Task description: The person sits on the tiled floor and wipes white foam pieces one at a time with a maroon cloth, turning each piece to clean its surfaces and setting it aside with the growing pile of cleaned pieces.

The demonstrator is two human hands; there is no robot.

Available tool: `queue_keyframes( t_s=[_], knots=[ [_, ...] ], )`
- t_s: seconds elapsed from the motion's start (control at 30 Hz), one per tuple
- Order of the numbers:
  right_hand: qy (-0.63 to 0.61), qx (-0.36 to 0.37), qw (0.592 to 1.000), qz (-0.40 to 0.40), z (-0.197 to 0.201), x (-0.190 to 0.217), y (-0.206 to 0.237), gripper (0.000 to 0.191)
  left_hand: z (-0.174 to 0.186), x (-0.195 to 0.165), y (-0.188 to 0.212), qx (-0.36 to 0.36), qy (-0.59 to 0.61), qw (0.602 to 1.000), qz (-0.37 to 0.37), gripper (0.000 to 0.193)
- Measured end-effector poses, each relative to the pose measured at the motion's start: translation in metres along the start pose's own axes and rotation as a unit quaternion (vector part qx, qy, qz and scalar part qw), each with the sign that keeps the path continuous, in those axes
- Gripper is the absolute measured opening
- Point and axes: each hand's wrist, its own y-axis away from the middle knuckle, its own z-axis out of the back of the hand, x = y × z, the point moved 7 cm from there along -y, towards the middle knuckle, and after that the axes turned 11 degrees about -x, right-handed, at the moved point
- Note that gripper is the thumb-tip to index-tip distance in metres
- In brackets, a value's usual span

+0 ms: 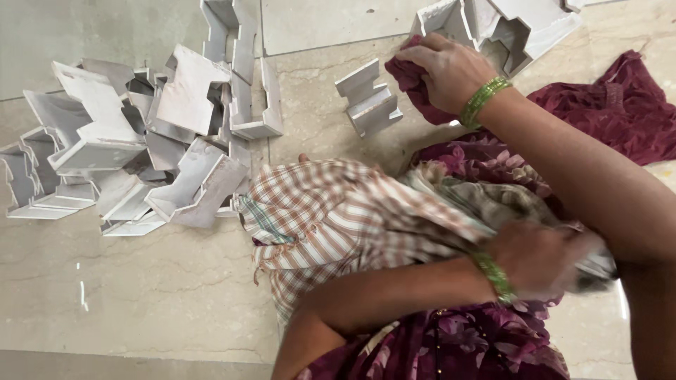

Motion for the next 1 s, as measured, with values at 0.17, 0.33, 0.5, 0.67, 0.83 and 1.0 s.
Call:
queue_keyframes(
  t_s=[0.17, 0.33, 0.5, 0.67, 0.83, 1.0],
  knots=[
    [-0.010, 0.011, 1.000, -0.008, -0.035, -0.021, -0.002, 0.038, -0.009, -0.004, 0.029, 0.101, 0.199, 0.975, -0.010, 0.058],
    [-0.002, -0.001, 0.999, -0.044, -0.057, -0.037, -0.001, 0.041, 0.105, 0.103, 0.095, -0.156, 0.011, 0.982, 0.109, 0.036],
    [-0.026, -0.073, 0.991, -0.110, -0.053, -0.047, -0.003, 0.047, 0.132, 0.139, 0.154, 0.012, -0.226, 0.966, 0.124, 0.028],
    [0.000, -0.096, 0.978, -0.184, -0.045, -0.057, -0.007, 0.043, 0.097, 0.104, 0.185, 0.246, 0.060, 0.955, 0.155, 0.020],
    [-0.039, -0.117, 0.974, -0.191, -0.047, -0.045, -0.001, 0.046, 0.126, 0.151, 0.153, 0.325, 0.047, 0.897, 0.296, 0.033],
    [-0.097, -0.106, 0.973, -0.179, -0.059, -0.051, 0.016, 0.047, 0.206, 0.249, 0.066, -0.072, -0.207, 0.936, 0.276, 0.060]
  ],
)
